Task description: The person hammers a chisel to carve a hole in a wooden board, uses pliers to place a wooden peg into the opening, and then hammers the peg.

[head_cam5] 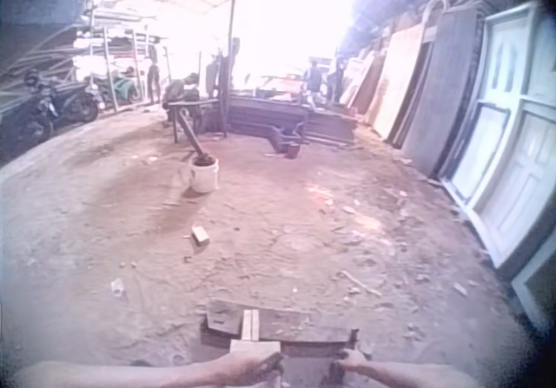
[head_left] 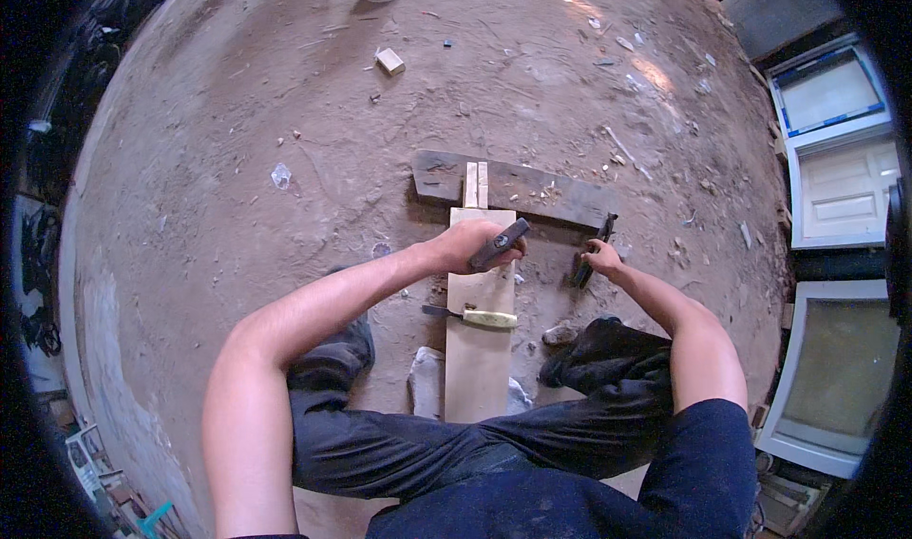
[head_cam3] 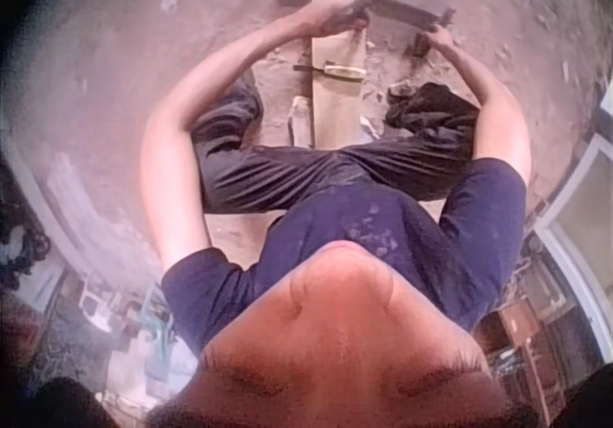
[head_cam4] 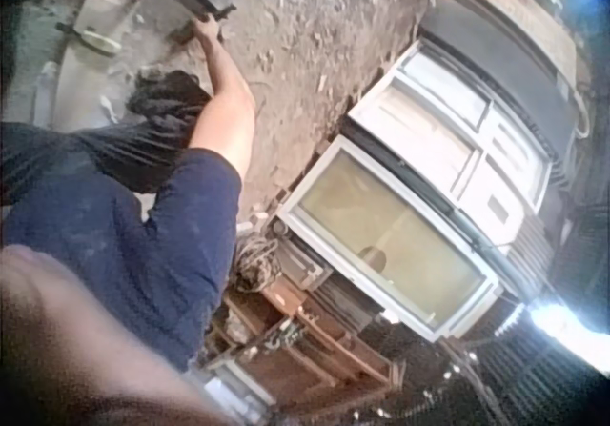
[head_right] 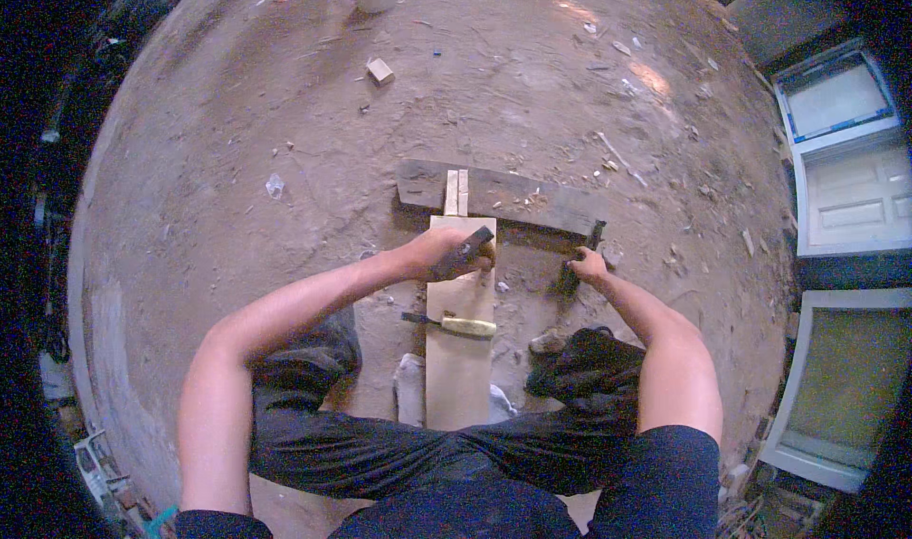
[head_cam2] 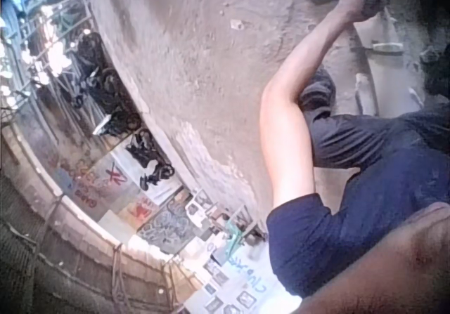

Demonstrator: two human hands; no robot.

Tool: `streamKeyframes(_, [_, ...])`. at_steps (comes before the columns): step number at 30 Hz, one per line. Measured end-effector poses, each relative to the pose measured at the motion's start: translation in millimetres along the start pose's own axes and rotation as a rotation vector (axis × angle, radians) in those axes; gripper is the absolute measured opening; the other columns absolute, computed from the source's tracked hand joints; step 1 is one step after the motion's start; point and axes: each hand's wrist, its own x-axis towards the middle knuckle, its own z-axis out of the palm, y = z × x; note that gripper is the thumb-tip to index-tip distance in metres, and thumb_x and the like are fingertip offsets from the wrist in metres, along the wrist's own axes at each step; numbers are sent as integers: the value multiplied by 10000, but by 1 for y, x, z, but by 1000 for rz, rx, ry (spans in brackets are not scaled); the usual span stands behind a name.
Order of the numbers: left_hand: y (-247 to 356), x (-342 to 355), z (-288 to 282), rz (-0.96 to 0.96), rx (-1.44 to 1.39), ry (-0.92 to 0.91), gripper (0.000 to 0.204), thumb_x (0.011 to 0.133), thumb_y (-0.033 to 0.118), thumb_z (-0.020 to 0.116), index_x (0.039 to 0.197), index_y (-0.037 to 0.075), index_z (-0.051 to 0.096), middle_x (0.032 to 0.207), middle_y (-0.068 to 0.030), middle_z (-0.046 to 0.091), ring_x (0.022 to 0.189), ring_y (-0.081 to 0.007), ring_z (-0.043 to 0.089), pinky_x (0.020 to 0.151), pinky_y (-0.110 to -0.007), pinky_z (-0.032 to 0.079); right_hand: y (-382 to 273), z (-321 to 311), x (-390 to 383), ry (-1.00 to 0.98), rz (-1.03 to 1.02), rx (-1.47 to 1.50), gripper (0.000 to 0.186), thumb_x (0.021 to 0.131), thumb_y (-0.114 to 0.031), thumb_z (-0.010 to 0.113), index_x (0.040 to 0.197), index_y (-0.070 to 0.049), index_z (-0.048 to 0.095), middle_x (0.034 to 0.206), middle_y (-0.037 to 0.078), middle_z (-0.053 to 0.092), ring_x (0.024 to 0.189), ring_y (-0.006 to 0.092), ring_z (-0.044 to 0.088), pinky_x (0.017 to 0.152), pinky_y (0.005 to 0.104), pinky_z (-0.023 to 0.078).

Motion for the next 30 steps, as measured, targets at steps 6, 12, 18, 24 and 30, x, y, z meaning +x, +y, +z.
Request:
streamKeyframes(6, [-8, 7, 0, -1, -13, -19, 192, 872, 246, 617, 953, 73, 632, 888, -120, 656, 861, -275, 643, 750, -378, 498, 3, 6, 3, 41, -82, 138, 556, 734, -264, 751, 1216, -60, 564, 1070, 129, 645, 945, 207, 620, 816, 338, 496])
streamKeyframes(12, [5, 16, -3, 19, -24, 28, 180, 869, 223, 626, 944, 59, 629, 874, -115, 658, 844, -259, 647, 742, -364, 503, 14, 13, 30, 77, 168, 40, 676, 691, -259, 814, 1249, -13, 523, 1032, 136, 637, 799, 183, 621, 643, 325, 521])
streamKeyframes(18, [1, 4, -8, -43, -7, 33, 174, 870, 210, 626, 954, 58, 626, 879, -113, 661, 842, -255, 651, 748, -357, 507, -26, 15, 24, 45, 160, 254, 721, 684, -196, 805, 1292, -13, 461, 1012, 141, 632, 762, 200, 628, 615, 325, 527])
streamKeyframes(24, [3, 16, -4, 16, -17, 20, 182, 866, 207, 625, 962, 53, 612, 870, -113, 659, 837, -249, 651, 745, -355, 506, 15, 17, 45, 42, 174, 62, 598, 657, -103, 743, 1202, -40, 507, 929, 127, 628, 731, 201, 622, 595, 322, 517])
streamKeyframes(30, [-3, 12, -6, -18, -31, 14, 189, 870, 215, 625, 966, 54, 602, 880, -121, 656, 845, -259, 649, 745, -359, 505, -9, 13, 31, -71, 186, 48, 744, 651, -129, 789, 1311, -52, 454, 1039, 138, 633, 858, 222, 629, 693, 345, 525])
